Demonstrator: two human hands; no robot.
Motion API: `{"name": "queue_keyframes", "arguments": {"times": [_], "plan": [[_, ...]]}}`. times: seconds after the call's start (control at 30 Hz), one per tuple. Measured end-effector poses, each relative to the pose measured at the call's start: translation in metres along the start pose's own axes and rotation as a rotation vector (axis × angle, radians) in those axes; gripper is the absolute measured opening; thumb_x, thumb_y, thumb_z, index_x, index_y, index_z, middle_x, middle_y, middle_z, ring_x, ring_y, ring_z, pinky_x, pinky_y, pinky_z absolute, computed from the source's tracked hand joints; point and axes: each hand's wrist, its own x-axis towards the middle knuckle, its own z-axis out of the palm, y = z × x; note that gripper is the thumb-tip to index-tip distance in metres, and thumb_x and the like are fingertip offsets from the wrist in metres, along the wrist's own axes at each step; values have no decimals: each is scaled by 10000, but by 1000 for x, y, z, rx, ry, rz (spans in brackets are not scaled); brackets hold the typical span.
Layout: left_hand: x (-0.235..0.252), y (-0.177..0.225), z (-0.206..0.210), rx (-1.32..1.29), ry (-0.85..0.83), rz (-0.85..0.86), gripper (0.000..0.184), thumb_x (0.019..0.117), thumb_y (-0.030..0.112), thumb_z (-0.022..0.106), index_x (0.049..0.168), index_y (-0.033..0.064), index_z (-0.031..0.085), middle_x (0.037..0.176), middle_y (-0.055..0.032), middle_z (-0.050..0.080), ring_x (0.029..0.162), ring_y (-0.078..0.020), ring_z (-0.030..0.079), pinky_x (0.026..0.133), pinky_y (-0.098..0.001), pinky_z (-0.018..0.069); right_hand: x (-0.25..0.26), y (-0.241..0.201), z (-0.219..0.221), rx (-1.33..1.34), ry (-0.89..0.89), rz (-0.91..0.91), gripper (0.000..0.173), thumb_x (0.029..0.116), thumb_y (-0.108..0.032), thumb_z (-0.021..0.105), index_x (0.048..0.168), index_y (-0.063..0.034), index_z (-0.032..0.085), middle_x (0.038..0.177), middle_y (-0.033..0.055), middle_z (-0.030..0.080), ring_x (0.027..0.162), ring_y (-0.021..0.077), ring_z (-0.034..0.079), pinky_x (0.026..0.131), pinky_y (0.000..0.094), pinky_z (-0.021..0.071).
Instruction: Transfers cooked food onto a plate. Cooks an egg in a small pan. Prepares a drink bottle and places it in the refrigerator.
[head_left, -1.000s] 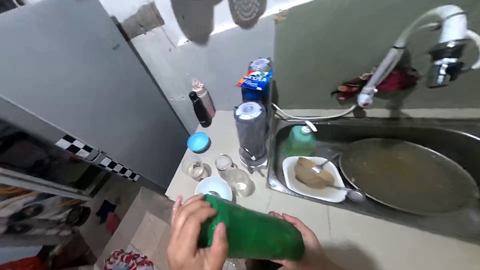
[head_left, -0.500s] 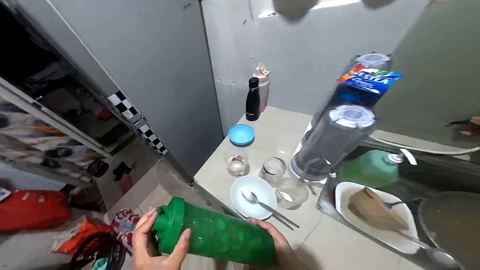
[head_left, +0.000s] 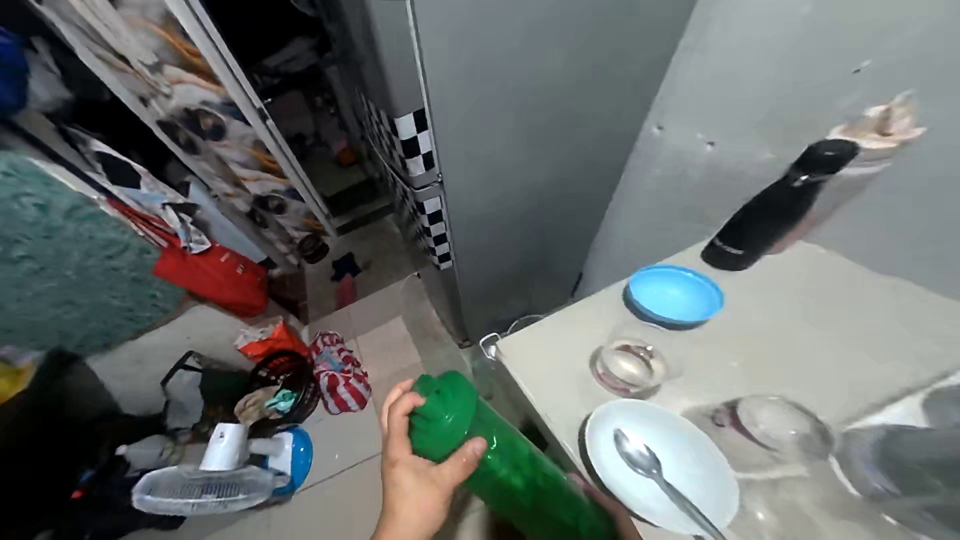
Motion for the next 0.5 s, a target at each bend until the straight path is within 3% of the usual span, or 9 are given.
{"name": "queue_keyframes", "arguments": {"times": [0.13,0.23,0.3,0.4,0.5], "plan": [[19,-15,-13,-14,28,35,592,706,374,891,1114,91,568,1295,-105,578,1227,-114,563,963,-261,528,16,10,17,24,-3,22,369,1066,-396,337,1106,-179,633,1023,72,741,955,246,726,768,483,619],[38,-30,-38,-8,66,131,536,726,428,891,1076,185,565,1285,-17,574,1245,-80,542,989,-248,510,40,13,42,-67,-75,-27,362,1053,-375,361,1095,-180,663,1026,71,745,951,234,729,765,472,626],[56,-40,-66,44,80,254,520,727,412,890,1072,235,543,1281,42,552,1260,-45,509,1022,-215,467,68,21,67,-126,-162,-36,363,1046,-342,357,1075,-185,683,1016,52,750,961,204,724,803,451,618],[95,-55,-124,143,82,449,536,725,372,888,1094,269,513,1312,90,520,1283,-38,482,1065,-216,431,115,47,122,-275,-220,-19,357,1045,-279,305,1144,-186,635,1035,-1,747,989,139,711,855,389,606],[128,-62,-183,192,54,469,494,737,375,892,1062,290,531,1321,135,503,1306,-15,458,1093,-223,417,157,84,182,-396,-209,99,373,1060,-324,321,1255,-146,583,1077,38,733,998,179,712,836,422,617]]}}
